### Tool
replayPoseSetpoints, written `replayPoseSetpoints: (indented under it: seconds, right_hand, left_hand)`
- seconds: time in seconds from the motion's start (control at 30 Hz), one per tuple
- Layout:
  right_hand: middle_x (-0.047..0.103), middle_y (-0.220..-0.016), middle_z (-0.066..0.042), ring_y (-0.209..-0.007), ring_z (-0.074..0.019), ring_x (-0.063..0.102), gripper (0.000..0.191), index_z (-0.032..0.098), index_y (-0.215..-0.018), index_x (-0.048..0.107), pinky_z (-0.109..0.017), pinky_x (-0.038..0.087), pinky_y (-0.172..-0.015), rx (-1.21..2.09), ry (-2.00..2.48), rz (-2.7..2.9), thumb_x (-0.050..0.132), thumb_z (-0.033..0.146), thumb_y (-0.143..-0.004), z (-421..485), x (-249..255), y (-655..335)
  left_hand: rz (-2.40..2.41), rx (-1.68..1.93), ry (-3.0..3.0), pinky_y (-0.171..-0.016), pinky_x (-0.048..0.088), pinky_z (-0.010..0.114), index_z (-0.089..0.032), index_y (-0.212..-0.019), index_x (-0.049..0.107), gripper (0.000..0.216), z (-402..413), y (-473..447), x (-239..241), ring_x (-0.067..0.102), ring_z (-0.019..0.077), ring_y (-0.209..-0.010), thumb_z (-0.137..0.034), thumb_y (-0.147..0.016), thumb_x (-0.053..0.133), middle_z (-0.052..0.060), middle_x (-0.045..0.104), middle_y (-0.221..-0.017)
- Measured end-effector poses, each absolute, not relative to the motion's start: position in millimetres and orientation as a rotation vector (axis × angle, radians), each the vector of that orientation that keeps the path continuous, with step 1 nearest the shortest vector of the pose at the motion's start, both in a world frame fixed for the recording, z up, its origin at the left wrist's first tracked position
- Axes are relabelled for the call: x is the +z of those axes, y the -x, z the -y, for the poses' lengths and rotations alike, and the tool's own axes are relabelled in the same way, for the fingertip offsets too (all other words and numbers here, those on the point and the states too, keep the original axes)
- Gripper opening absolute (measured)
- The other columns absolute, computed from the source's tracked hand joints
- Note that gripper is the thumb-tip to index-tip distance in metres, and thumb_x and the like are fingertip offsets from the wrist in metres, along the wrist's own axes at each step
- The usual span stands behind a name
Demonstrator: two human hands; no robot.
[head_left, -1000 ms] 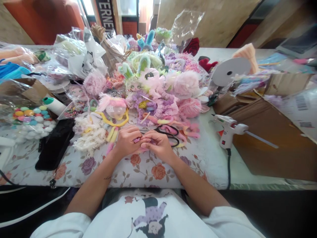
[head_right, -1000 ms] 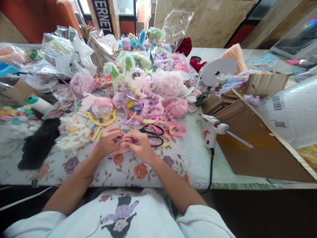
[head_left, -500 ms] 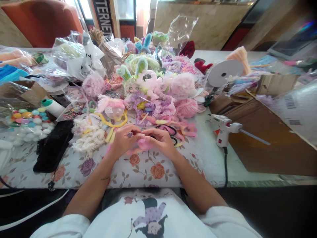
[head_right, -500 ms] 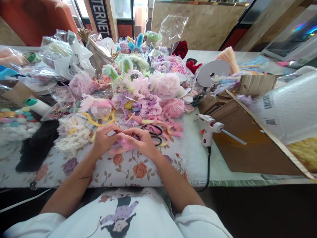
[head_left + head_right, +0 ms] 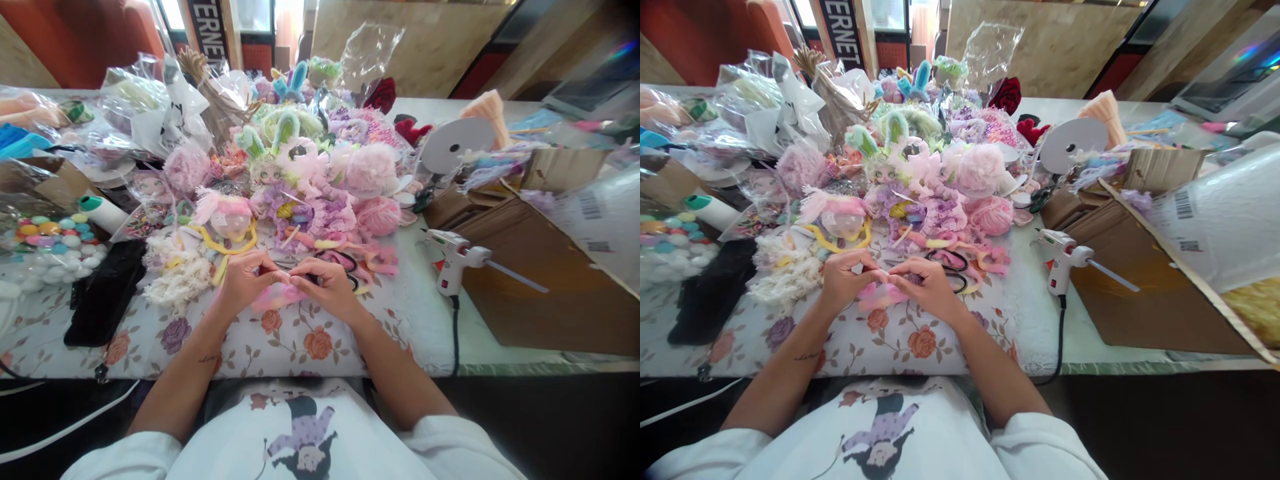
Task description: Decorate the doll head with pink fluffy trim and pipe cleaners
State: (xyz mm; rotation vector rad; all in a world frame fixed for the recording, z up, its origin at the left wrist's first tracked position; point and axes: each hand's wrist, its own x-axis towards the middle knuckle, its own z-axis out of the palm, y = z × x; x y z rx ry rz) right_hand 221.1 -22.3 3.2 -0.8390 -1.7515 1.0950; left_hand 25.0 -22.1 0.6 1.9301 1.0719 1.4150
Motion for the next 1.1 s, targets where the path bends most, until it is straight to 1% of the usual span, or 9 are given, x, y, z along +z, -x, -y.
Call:
replayPoseSetpoints:
  seconds: [0.1, 0.2, 0.33, 0.5, 0.73, 0.93, 1.1]
  right_hand:
    - [0.067, -0.074, -0.004, -0.067, -0.0161, 0.06, 0.016, 0.021, -0.087, 0.076, -0.03, 0.048, -0.062, 1.013, 0.818, 1.809, 0.067, 0.034, -0.087, 21.9, 3.3, -221.3]
    - [0.069, -0.075, -0.004, -0.07, -0.0174, 0.06, 0.015, 0.023, -0.089, 0.076, -0.031, 0.05, -0.064, 0.94, 0.775, 1.865, 0.065, 0.033, -0.089, 21.2, 1.5, -221.1]
    - [0.07, -0.074, -0.004, -0.074, -0.019, 0.06, 0.014, 0.025, -0.091, 0.075, -0.034, 0.051, -0.067, 0.763, 0.756, 1.926, 0.061, 0.025, -0.09, 21.6, -2.5, -219.4]
    - [0.07, -0.072, -0.002, -0.075, -0.0186, 0.059, 0.015, 0.025, -0.087, 0.073, -0.033, 0.051, -0.067, 0.597, 0.737, 1.937, 0.06, 0.017, -0.086, 23.3, -5.5, -216.5]
    - [0.066, -0.067, -0.001, -0.071, -0.0175, 0.058, 0.015, 0.024, -0.08, 0.071, -0.031, 0.05, -0.064, 0.651, 0.773, 1.888, 0.059, 0.016, -0.083, 25.8, -2.9, -214.8]
    - [0.063, -0.066, -0.001, -0.068, -0.0161, 0.057, 0.016, 0.02, -0.076, 0.07, -0.028, 0.047, -0.06, 0.76, 0.794, 1.84, 0.06, 0.009, -0.077, 28.5, 1.8, -213.6]
    - [0.062, -0.067, -0.001, -0.066, -0.015, 0.056, 0.017, 0.019, -0.074, 0.07, -0.027, 0.045, -0.059, 0.821, 0.781, 1.797, 0.058, 0.007, -0.075, 28.5, 3.4, -213.5]
  left_hand:
    - [-1.047, 1.394, -1.977, -0.05, 0.04, 0.025, -0.018, -0.06, 0.068, 0.029, 20.7, -22.4, 0.6, 0.049, 0.0113, -0.052, -0.042, -0.072, 0.078, 0.0, 0.06, -0.055]
    - [-1.054, 1.356, -2.003, -0.051, 0.04, 0.025, -0.018, -0.061, 0.069, 0.03, 19.9, -20.8, 0.4, 0.05, 0.0114, -0.053, -0.043, -0.072, 0.078, 0.0, 0.061, -0.056]
    - [-1.057, 1.317, -2.02, -0.052, 0.039, 0.025, -0.018, -0.063, 0.07, 0.028, 19.3, -19.3, -0.2, 0.049, 0.011, -0.054, -0.042, -0.074, 0.078, -0.001, 0.06, -0.056]
    - [-1.061, 1.309, -2.044, -0.053, 0.039, 0.025, -0.017, -0.062, 0.068, 0.028, 18.9, -19.0, -0.6, 0.049, 0.011, -0.054, -0.041, -0.073, 0.078, -0.001, 0.059, -0.056]
    - [-1.023, 1.316, -2.029, -0.052, 0.039, 0.025, -0.017, -0.061, 0.065, 0.029, 19.2, -19.4, -0.9, 0.048, 0.0109, -0.053, -0.04, -0.07, 0.081, -0.002, 0.057, -0.056]
    - [-0.989, 1.33, -2.032, -0.052, 0.038, 0.024, -0.017, -0.059, 0.062, 0.03, 19.2, -19.1, -1.0, 0.048, 0.0104, -0.054, -0.037, -0.068, 0.082, -0.002, 0.057, -0.056]
    - [-0.979, 1.335, -2.016, -0.05, 0.037, 0.024, -0.016, -0.057, 0.06, 0.034, 19.4, -19.4, -0.7, 0.047, 0.0102, -0.052, -0.04, -0.067, 0.083, -0.002, 0.056, -0.055]
